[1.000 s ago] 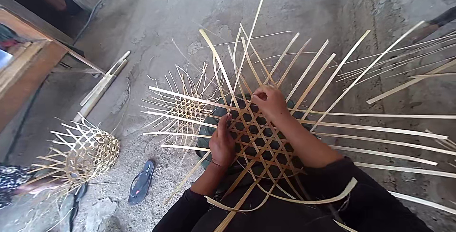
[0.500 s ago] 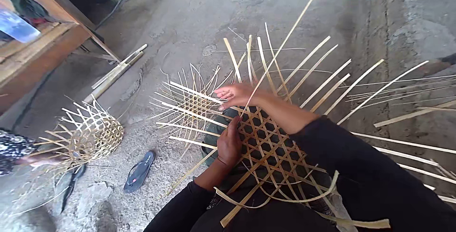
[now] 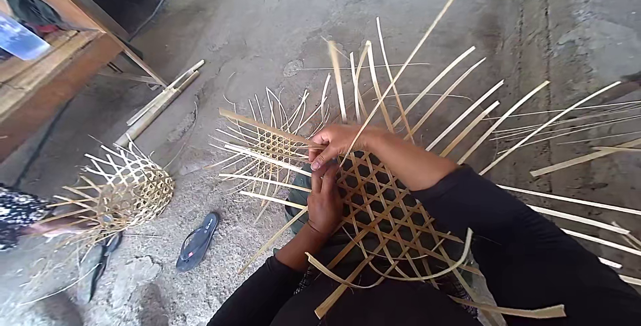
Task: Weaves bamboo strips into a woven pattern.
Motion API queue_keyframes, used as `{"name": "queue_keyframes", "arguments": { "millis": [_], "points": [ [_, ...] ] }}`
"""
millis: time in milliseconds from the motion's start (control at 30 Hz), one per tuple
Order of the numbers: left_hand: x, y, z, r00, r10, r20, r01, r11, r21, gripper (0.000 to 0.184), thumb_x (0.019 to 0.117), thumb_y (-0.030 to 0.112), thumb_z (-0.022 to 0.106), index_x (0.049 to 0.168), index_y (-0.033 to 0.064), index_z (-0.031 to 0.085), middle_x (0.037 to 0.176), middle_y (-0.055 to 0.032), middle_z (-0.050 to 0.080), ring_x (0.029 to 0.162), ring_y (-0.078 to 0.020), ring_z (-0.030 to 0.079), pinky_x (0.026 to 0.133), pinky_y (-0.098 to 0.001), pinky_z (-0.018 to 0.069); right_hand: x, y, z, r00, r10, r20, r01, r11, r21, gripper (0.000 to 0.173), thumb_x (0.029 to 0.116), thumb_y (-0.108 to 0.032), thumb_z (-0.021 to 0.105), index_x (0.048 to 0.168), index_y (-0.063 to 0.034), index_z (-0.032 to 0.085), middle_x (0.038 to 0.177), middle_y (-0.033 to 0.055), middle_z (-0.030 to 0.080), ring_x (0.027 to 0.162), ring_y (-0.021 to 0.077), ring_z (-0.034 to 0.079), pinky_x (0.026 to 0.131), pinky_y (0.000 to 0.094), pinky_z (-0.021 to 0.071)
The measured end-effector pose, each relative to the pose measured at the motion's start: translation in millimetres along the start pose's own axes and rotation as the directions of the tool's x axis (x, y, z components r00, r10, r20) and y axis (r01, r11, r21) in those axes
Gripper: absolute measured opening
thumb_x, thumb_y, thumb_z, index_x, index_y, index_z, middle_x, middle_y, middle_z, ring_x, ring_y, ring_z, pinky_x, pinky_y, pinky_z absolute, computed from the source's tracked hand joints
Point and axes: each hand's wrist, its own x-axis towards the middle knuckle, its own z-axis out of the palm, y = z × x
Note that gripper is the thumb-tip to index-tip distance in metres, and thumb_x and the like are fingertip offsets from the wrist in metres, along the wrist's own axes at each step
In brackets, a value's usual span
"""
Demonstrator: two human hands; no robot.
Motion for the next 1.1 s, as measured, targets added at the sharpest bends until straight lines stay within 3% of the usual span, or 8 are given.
{"name": "queue_keyframes", "arguments": {
  "millis": [200, 367, 533, 667, 767, 867, 967, 1100],
  "points": [
    [1.1, -3.3, -5.9, 0.997, -0.021, 0.071, 0.029, 0.994, -0.105, 0.031, 0.1023, 0.014, 0.051, 0.125, -0.0048, 0.062, 0.104, -0.0160, 0.066, 0.075, -0.0167, 0.067, 0.063, -0.0309, 0.0580, -7.4, 25.4, 30.5, 0.919, -0.082, -0.387, 0.247, 0.883, 0.399, 0.023, 0.0981, -0.018, 0.066, 0.079, -0.0102, 0.058, 0.061, -0.0080, 0.044, 0.054, 0.0008, 0.041, 0.054, 0.0192, 0.0352],
    [11.7, -9.8, -8.8, 0.945, -0.216, 0.247, 0.298, 0.879, -0.372, 0.044, 0.1020, 0.022, 0.059, 0.133, -0.0064, 0.048, 0.090, -0.0058, 0.065, 0.058, -0.0089, 0.058, 0.055, -0.0268, 0.0542, -10.2, 43.8, 52.9, 0.702, -0.054, -0.710, 0.574, 0.632, 0.520, 0.034, 0.1002, -0.031, 0.045, 0.069, -0.0211, 0.056, 0.061, -0.0106, 0.051, 0.054, 0.0006, 0.047, 0.052, 0.0198, 0.0409],
    [28.5, 0.8, -11.1, 0.837, -0.443, 0.321, 0.539, 0.766, -0.349, 0.042, 0.0987, 0.031, 0.068, 0.130, 0.0048, 0.055, 0.084, -0.0007, 0.067, 0.054, -0.0090, 0.058, 0.052, -0.0266, 0.0530, -33.4, 30.8, 50.4, 0.588, -0.407, -0.698, 0.563, 0.826, -0.007, 0.045, 0.1010, -0.035, 0.061, 0.121, 0.0048, 0.069, 0.111, 0.0115, 0.074, 0.095, 0.0146, 0.072, 0.088, 0.0337, 0.0608],
    [26.4, -0.3, -2.0, 0.850, -0.476, 0.227, 0.527, 0.776, -0.346, 0.027, 0.1029, 0.023, 0.062, 0.124, 0.0059, 0.062, 0.080, -0.0008, 0.068, 0.053, -0.0080, 0.059, 0.050, -0.0253, 0.0527, -54.8, 10.0, 13.9, 0.411, -0.740, -0.532, 0.283, 0.659, -0.697, 0.034, 0.1036, -0.021, 0.051, 0.121, -0.0037, 0.074, 0.121, 0.0121, 0.073, 0.120, 0.0241, 0.066, 0.106, 0.0417, 0.0526],
    [21.2, -2.0, 1.3, 0.890, -0.419, 0.180, 0.456, 0.811, -0.367, 0.029, 0.1024, 0.018, 0.060, 0.128, 0.0039, 0.061, 0.086, -0.0038, 0.068, 0.056, -0.0075, 0.058, 0.053, -0.0243, 0.0521, -70.0, -9.6, -16.5, 0.595, -0.707, -0.382, -0.005, 0.472, -0.882, 0.031, 0.1012, -0.020, 0.052, 0.118, -0.0155, 0.077, 0.133, 0.0045, 0.069, 0.141, 0.0320, 0.050, 0.125, 0.0559, 0.0254],
    [19.1, -2.7, 2.0, 0.913, -0.379, 0.153, 0.408, 0.835, -0.368, 0.030, 0.1021, 0.017, 0.061, 0.128, 0.0028, 0.062, 0.094, -0.0068, 0.068, 0.056, -0.0066, 0.057, 0.053, -0.0234, 0.0520, -84.8, -36.2, -23.9, 0.734, -0.601, -0.315, -0.098, 0.365, -0.926, 0.025, 0.1024, -0.017, 0.054, 0.108, -0.0146, 0.079, 0.128, 0.0045, 0.070, 0.144, 0.0351, 0.045, 0.126, 0.0648, 0.0090],
    [16.9, -2.4, 1.2, 0.927, -0.347, 0.139, 0.374, 0.857, -0.354, 0.032, 0.1015, 0.017, 0.062, 0.129, 0.0009, 0.062, 0.102, -0.0093, 0.069, 0.055, -0.0056, 0.055, 0.053, -0.0223, 0.0514, -124.4, -119.3, -6.7, 0.916, -0.223, -0.334, -0.292, 0.201, -0.935, 0.027, 0.1025, -0.006, 0.057, 0.122, -0.0146, 0.074, 0.131, -0.0026, 0.070, 0.146, 0.0203, 0.044, 0.128, 0.0448, 0.0120],
    [18.2, -1.3, 2.4, 0.939, -0.326, 0.106, 0.343, 0.900, -0.269, 0.033, 0.0996, 0.022, 0.067, 0.126, 0.0021, 0.064, 0.101, -0.0088, 0.068, 0.057, -0.0048, 0.056, 0.055, -0.0209, 0.0516, -81.4, -56.3, -42.0, 0.786, -0.597, -0.158, -0.061, 0.180, -0.982, 0.021, 0.0993, -0.001, 0.055, 0.101, -0.0108, 0.074, 0.102, 0.0070, 0.072, 0.135, 0.0368, 0.050, 0.123, 0.0682, 0.0014]
  ]
}}
